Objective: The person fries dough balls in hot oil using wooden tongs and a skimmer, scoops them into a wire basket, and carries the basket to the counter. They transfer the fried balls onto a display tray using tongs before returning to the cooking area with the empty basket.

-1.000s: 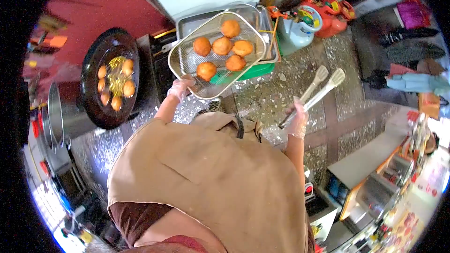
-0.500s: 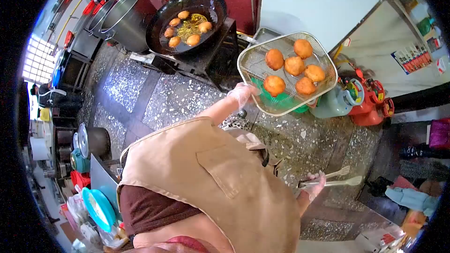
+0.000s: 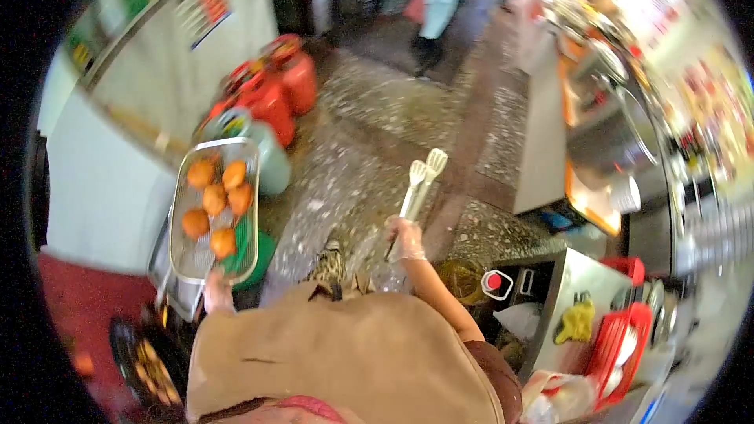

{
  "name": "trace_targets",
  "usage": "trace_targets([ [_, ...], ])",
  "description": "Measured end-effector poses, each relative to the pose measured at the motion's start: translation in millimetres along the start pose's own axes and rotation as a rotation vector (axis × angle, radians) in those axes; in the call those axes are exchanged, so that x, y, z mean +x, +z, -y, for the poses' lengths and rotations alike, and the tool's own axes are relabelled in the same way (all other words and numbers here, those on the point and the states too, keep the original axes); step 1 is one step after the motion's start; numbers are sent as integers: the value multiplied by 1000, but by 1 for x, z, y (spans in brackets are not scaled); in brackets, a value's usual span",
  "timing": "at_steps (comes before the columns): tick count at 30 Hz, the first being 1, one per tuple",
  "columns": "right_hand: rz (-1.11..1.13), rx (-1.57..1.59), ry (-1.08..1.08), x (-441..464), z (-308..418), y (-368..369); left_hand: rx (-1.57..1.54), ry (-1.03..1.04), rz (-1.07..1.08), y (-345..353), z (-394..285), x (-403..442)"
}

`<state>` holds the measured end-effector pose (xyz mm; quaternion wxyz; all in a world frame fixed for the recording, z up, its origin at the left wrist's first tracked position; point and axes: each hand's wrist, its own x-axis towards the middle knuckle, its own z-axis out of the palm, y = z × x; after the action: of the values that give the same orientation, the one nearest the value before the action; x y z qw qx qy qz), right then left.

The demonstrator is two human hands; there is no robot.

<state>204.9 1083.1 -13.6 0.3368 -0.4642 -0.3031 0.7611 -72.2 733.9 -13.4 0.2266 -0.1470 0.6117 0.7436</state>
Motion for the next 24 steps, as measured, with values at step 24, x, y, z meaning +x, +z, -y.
trace_targets([
  [24, -658, 237, -160, 281, 326, -263, 238, -477, 887, 858, 190, 64],
])
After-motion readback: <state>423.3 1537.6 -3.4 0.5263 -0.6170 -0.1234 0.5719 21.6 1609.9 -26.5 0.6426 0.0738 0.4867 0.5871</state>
